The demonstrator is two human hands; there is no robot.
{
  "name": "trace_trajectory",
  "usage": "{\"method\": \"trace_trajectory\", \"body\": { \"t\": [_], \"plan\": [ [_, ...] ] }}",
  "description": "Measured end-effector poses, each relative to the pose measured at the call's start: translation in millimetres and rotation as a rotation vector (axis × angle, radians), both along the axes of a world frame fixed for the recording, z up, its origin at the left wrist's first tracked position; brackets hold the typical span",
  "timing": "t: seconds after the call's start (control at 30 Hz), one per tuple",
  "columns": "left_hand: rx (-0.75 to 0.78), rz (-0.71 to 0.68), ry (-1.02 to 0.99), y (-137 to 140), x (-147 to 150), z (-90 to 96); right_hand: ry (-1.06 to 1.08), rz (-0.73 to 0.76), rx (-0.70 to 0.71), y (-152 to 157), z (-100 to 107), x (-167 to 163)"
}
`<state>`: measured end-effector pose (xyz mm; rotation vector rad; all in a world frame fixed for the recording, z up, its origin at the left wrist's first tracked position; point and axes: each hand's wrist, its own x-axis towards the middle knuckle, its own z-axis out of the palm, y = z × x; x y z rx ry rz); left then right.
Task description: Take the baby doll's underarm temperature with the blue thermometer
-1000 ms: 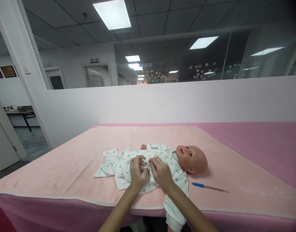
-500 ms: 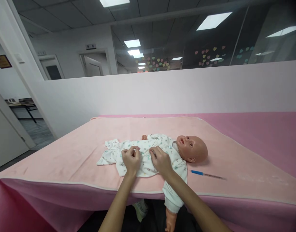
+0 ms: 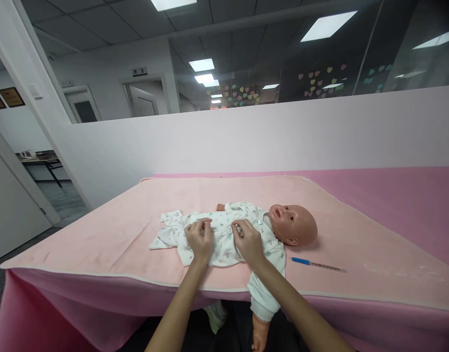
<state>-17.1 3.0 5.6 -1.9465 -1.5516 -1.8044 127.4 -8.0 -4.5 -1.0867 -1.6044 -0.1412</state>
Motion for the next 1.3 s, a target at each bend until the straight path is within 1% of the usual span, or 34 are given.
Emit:
{"method": "trace_trajectory", "body": {
  "t": [0.07, 0.13, 0.17, 0.3, 0.4, 0.53, 0.6, 0.67, 0.77, 0.87, 0.97, 1.03, 1.17, 1.23, 1.3],
  "plan": [
    [0.013, -0.06, 0.148, -1.8, 2.8, -0.3, 0.01, 0.001, -0.013, -0.5, 1.0, -0.3],
    [0.022, -0.102, 0.221, -2.0, 5.3, -2.0, 0.031, 0.005, -0.028, -1.4, 2.7, -0.6],
    [0.028, -0.095, 0.217, -1.5, 6.2, -3.0, 0.045, 0.011, -0.034, -1.9, 3.6, -0.5],
    [0.035, -0.001, 0.096, 1.1, 7.1, -5.2, 0.096, 0.065, -0.048, -2.7, 5.6, 1.1],
    [0.017, 0.02, 0.037, 1.4, 5.4, -4.2, 0.089, 0.092, -0.049, -1.9, 4.0, 2.8],
    [-0.012, 0.115, -0.057, 0.5, 1.9, -0.6, 0.055, 0.036, -0.053, -0.3, 1.4, 2.6],
    [0.008, 0.166, -0.06, -0.1, 0.8, 0.9, 0.05, 0.006, -0.056, 0.2, 1.4, 1.7],
    [0.057, 0.164, 0.022, -1.2, 1.1, 1.7, 0.049, -0.004, -0.054, 0.6, 1.9, 0.9],
    [0.107, 0.049, 0.266, -4.2, 4.7, 2.5, 0.061, -0.014, -0.043, 1.7, 1.9, 0.4],
    [0.095, -0.088, 0.455, -7.2, 9.6, 3.5, 0.068, -0.046, -0.039, 4.1, -0.2, 0.7],
    [0.061, -0.136, 0.521, -7.8, 12.0, 3.6, 0.057, -0.078, -0.04, 7.7, -3.3, 1.9],
    [0.037, -0.11, 0.507, -6.5, 12.1, 2.2, 0.065, -0.099, -0.044, 10.6, -3.9, 3.4],
    [0.019, -0.016, 0.394, -1.9, 11.6, -2.9, 0.134, -0.133, -0.063, 12.2, 1.8, 7.7],
    [0.017, 0.02, 0.337, 0.0, 11.7, -5.2, 0.165, -0.112, -0.072, 4.8, 5.3, 11.1],
    [0.016, 0.045, 0.295, 1.3, 11.8, -6.9, 0.202, -0.078, -0.073, -12.1, 4.4, 17.6]
  ]
}}
